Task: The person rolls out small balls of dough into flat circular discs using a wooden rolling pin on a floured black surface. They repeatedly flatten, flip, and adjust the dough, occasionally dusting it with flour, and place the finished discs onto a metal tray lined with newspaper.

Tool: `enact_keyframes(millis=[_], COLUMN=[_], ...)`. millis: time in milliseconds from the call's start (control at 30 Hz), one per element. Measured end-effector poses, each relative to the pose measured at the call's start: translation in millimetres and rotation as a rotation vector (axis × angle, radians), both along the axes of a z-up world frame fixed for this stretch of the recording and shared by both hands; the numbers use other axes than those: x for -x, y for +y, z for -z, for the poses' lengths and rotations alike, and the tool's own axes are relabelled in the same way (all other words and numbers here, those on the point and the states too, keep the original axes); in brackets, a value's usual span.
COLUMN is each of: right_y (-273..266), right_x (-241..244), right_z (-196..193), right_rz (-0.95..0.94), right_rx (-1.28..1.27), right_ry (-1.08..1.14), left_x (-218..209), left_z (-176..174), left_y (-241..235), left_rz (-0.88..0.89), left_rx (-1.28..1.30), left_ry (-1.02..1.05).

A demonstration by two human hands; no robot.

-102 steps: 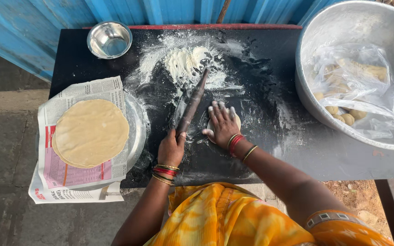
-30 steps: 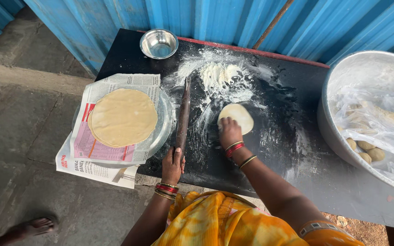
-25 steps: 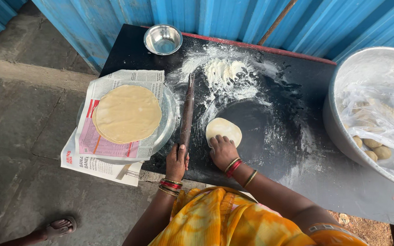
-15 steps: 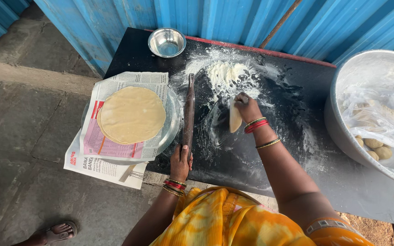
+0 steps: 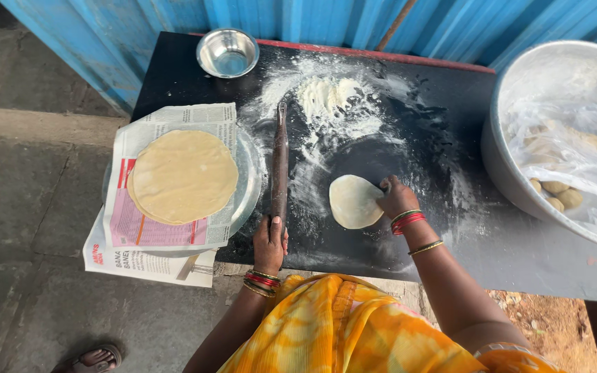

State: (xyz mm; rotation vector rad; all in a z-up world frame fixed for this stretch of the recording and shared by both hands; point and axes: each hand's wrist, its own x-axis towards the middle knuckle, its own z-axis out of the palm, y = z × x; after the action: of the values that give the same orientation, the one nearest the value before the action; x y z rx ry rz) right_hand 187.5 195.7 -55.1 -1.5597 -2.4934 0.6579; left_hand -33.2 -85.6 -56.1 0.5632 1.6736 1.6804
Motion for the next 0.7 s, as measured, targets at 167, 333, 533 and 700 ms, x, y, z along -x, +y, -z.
enact_keyframes(millis=[167, 333, 533, 700], right_y=[-23, -91, -105, -41], right_x=[7, 35, -63, -71], right_z=[-15, -10, -8, -14], right_rz=[-0.156, -0.1, -0.028, -0.118], right_rx=[-0.334, -0.143, -0.363, -0.264], right_ry=[-0.246, -0.348, -0.005, -0.122], left_x=[-9, -33, -41, -14], left_z=[-8, -16, -32, -21], left_y=[11, 37, 38, 112], left_rz=[0.112, 0.351, 0.85, 0.551], left_rx=[0.238, 0.384, 0.433, 0.354], left_ry=[0.308, 0.646, 1.071, 1.475])
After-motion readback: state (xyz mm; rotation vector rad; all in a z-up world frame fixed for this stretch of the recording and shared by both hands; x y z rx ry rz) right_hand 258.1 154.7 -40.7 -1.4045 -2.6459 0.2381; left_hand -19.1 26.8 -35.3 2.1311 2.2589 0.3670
